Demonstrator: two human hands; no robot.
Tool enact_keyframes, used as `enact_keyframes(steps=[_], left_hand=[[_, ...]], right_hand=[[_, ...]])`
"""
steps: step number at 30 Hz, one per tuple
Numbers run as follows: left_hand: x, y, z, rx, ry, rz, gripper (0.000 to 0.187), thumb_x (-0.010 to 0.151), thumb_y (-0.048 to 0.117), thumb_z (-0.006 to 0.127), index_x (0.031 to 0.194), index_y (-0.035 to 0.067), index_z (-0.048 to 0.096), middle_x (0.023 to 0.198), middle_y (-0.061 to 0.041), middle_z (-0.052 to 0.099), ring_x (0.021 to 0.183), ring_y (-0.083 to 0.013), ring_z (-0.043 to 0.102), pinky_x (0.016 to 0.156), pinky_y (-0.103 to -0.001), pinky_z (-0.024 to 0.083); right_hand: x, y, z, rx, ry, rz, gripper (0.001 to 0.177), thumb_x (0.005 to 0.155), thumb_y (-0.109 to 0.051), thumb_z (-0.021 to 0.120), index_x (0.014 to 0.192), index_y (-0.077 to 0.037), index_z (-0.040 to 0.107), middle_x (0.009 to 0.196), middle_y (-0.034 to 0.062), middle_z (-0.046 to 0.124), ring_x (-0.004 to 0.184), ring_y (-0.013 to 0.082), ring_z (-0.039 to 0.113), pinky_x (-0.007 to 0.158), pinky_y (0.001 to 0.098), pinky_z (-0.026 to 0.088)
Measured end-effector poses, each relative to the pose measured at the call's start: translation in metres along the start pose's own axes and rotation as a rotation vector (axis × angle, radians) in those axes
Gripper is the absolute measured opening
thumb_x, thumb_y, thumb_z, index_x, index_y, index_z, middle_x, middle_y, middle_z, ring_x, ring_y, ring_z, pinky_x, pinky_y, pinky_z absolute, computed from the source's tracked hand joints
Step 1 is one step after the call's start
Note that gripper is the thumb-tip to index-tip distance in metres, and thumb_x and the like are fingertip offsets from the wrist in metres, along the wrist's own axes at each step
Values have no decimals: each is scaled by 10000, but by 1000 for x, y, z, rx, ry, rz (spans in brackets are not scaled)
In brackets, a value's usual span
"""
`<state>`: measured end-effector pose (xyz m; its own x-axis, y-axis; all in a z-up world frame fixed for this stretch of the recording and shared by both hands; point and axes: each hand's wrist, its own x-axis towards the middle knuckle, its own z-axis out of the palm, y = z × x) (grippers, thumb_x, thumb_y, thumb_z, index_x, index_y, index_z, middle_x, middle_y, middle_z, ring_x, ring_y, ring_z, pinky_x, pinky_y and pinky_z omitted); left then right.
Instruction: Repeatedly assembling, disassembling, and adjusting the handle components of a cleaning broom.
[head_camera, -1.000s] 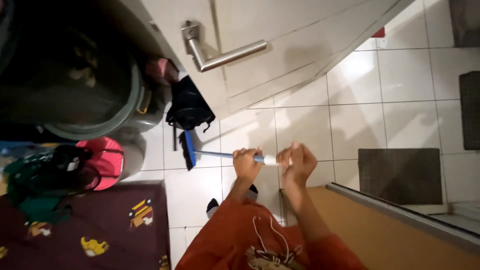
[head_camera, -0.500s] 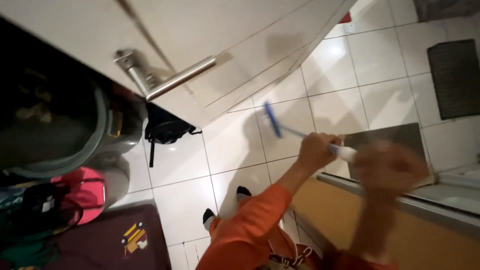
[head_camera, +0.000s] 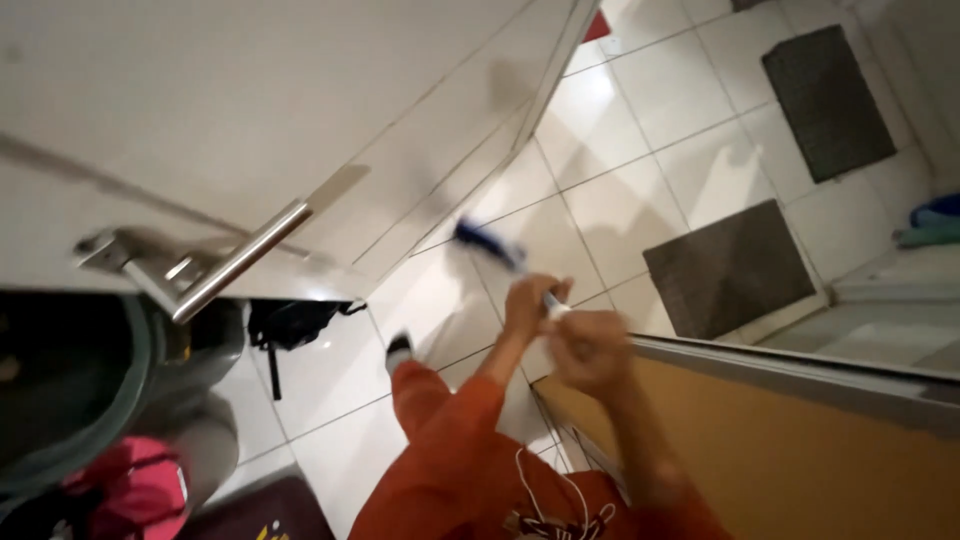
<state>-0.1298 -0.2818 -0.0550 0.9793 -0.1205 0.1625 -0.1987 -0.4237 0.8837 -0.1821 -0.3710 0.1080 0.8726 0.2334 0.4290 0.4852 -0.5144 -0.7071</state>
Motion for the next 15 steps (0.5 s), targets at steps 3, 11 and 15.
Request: enact_keyframes(steps=[3, 11, 15], left_hand=[[41, -29, 33, -134, 37, 110, 387, 914, 358, 655, 681, 50, 630, 697, -154, 632, 646, -368, 616, 586, -475, 473], [93, 84, 20, 57, -277, 243, 378, 962, 367, 669, 716, 88, 734, 681, -156, 677, 654, -341, 632, 814, -455, 450], [98, 36, 8, -5, -511, 145, 243, 830, 343, 696, 851, 118, 783, 747, -138, 729, 719, -295, 669, 912, -463, 393]], right_hand=[[-3, 35, 29, 19, 19, -10, 298, 796, -28, 707, 630, -64, 462, 558, 56, 465, 476, 188, 476, 466, 342, 355], [73, 21, -94, 541, 700, 228, 358, 1009, -40, 647, 677, -72, 516, 585, 64, 588, 483, 144, 563, 471, 298, 482], [73, 44, -42, 173, 748, 303, 284, 810, 128, 487, 603, -66, 502, 617, 65, 582, 535, 161, 609, 426, 295, 469]])
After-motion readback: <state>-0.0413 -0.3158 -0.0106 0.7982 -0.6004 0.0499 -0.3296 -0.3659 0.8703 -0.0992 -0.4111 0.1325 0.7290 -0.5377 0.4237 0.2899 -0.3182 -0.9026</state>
